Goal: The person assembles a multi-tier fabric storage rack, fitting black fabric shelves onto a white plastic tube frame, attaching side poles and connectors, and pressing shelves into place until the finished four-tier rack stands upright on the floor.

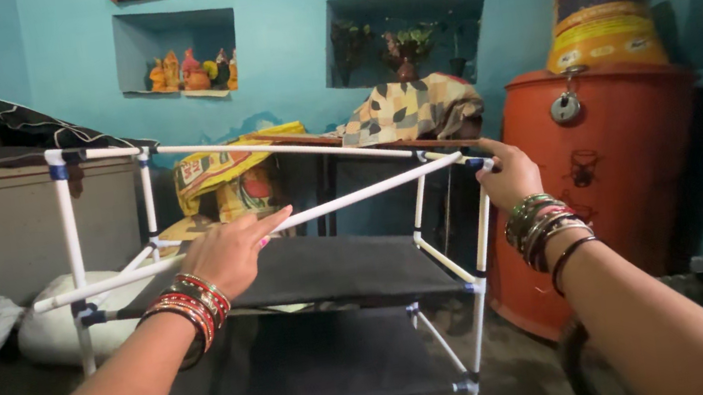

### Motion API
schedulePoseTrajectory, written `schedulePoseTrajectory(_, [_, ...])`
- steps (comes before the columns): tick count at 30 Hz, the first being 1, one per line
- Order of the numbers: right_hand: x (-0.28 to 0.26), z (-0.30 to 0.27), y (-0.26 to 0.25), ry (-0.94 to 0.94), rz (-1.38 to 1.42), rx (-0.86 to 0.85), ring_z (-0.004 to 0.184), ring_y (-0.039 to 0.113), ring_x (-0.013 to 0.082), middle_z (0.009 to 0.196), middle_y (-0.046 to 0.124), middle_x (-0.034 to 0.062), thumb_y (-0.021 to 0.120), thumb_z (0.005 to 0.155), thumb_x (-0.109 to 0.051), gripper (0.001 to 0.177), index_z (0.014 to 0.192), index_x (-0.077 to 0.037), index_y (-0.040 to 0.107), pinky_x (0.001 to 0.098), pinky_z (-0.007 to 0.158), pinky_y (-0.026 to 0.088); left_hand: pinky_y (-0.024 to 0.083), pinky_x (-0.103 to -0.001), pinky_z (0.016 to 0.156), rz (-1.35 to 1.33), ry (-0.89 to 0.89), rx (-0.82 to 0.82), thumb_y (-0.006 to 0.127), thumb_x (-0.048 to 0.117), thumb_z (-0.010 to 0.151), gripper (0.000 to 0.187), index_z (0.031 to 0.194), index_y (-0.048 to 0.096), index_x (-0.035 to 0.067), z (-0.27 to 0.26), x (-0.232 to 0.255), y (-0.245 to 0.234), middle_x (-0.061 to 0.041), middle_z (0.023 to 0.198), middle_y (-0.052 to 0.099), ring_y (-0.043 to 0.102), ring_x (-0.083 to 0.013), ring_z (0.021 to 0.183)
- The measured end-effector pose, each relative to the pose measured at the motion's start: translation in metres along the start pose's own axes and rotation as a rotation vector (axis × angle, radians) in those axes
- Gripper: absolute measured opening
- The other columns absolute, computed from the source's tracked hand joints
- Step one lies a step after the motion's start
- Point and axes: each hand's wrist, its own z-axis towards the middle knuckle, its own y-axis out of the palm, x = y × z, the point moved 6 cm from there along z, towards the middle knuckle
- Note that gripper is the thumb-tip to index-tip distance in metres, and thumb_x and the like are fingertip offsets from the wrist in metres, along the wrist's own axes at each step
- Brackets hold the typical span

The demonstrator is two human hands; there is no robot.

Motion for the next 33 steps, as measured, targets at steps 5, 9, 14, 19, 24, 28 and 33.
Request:
schedulePoseTrajectory(5, [0.009, 0.006, 0.011, 0.148, -0.028, -0.107, 0.098, 0.073, 0.0258, 0.106, 0.076, 0.0125, 0.074, 0.085, -0.012, 0.048, 0.131, -0.026, 0.071, 0.0371, 0.092, 0.056, 0.053, -0.048, 0.073, 0.008, -0.001, -0.022, 0.055, 0.024, 0.096, 0.049, 0.14, 0.056, 0.045, 0.003, -0.006, 0.013, -0.004, 0.094, 0.067, 0.068, -0.0329, 0.083])
schedulePoseTrajectory(9, [0.009, 0.001, 0.01, 0.183, 0.034, -0.065, 0.092, 0.074, 0.0212, 0.101, 0.077, 0.0117, 0.07, 0.087, -0.008, 0.045, 0.129, -0.027, 0.073, 0.0343, 0.088, 0.058, 0.053, -0.048, 0.068, -0.054, 0.064, 0.008, 0.055, 0.022, 0.095, 0.049, 0.14, 0.056, 0.04, 0.005, -0.006, 0.02, -0.005, 0.094, 0.065, 0.066, -0.0334, 0.079])
schedulePoseTrajectory(14, [-0.001, -0.003, 0.004, 0.215, 0.061, -0.094, 0.088, 0.073, 0.0194, 0.098, 0.076, 0.01, 0.069, 0.089, -0.007, 0.043, 0.127, -0.026, 0.074, 0.0334, 0.083, 0.059, 0.053, -0.047, 0.069, -0.046, 0.078, -0.004, 0.056, 0.022, 0.094, 0.049, 0.139, 0.059, 0.042, 0.011, -0.012, 0.025, -0.006, 0.085, 0.064, 0.066, -0.0321, 0.077])
schedulePoseTrajectory(19, [-0.013, -0.007, -0.001, 0.206, -0.012, -0.154, 0.086, 0.073, 0.0197, 0.097, 0.076, 0.0106, 0.064, 0.096, -0.011, 0.037, 0.129, -0.026, 0.073, 0.036, 0.08, 0.06, 0.054, -0.046, 0.073, -0.108, 0.092, -0.025, 0.057, 0.032, 0.093, 0.042, 0.134, 0.064, 0.04, 0.025, -0.021, 0.027, -0.003, 0.088, 0.07, 0.068, -0.0284, 0.083])
schedulePoseTrajectory(24, [-0.014, -0.002, -0.002, 0.12, 0.003, -0.207, 0.088, 0.074, 0.0203, 0.098, 0.076, 0.0102, 0.065, 0.091, -0.006, 0.041, 0.127, -0.024, 0.073, 0.0352, 0.082, 0.06, 0.055, -0.045, 0.076, -0.075, 0.013, -0.034, 0.055, 0.044, 0.095, 0.031, 0.122, 0.072, 0.039, 0.048, -0.036, 0.033, 0.0, 0.1, 0.076, 0.071, -0.0266, 0.09])
schedulePoseTrajectory(28, [-0.009, 0.003, -0.002, 0.02, 0.004, -0.227, 0.094, 0.073, 0.0205, 0.103, 0.074, 0.0111, 0.064, 0.082, 0.005, 0.053, 0.126, -0.022, 0.073, 0.0343, 0.085, 0.059, 0.055, -0.046, 0.079, -0.088, 0.016, -0.035, 0.056, 0.045, 0.095, 0.03, 0.118, 0.074, 0.037, 0.061, -0.044, 0.037, -0.003, 0.099, 0.077, 0.071, -0.0292, 0.091])
schedulePoseTrajectory(33, [-0.003, 0.003, 0.003, 0.0, 0.098, -0.234, 0.103, 0.073, 0.0228, 0.113, 0.07, 0.0111, 0.059, 0.08, 0.012, 0.056, 0.124, -0.018, 0.074, 0.0341, 0.088, 0.061, 0.055, -0.045, 0.083, -0.038, 0.05, -0.071, 0.055, 0.051, 0.096, 0.031, 0.115, 0.076, 0.038, 0.08, -0.052, 0.044, -0.006, 0.085, 0.076, 0.072, -0.03, 0.087])
